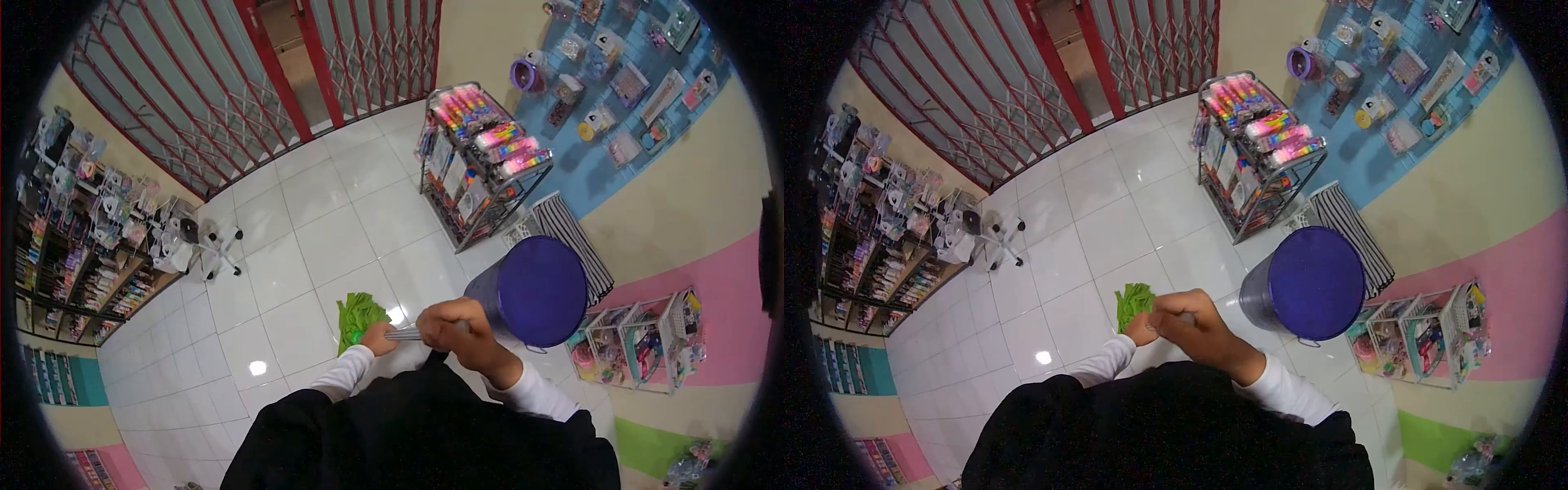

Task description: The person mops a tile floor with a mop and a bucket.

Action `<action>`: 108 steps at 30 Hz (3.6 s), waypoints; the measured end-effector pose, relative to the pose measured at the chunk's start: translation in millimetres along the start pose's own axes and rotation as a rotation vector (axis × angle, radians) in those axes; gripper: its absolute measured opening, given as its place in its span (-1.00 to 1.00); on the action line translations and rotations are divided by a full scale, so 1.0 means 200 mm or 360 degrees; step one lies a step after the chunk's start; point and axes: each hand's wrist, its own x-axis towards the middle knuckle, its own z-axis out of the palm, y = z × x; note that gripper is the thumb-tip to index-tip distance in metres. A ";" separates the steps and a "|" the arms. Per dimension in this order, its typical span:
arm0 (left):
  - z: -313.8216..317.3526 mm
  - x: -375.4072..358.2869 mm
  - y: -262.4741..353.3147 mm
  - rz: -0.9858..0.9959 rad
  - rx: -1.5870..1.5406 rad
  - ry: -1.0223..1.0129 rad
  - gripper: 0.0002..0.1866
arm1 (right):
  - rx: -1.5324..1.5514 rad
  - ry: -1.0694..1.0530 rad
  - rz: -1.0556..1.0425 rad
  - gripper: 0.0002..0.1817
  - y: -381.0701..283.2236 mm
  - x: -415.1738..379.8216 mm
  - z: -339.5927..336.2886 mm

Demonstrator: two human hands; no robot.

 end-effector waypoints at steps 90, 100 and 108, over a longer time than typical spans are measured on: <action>-1.37 3.74 0.91 -0.0356 -0.0809 -0.0644 -0.50 | 0.0268 0.2742 0.0126 -0.67 1.03 0.86 -2.36; -1.39 3.83 0.92 -0.0177 -0.0629 -0.0829 -0.62 | 0.0101 0.2914 0.0275 -0.61 1.15 0.80 -2.44; -1.33 3.85 0.88 -0.0123 -0.0624 -0.0948 -0.48 | 0.0145 0.2902 0.0178 -0.61 1.17 0.80 -2.44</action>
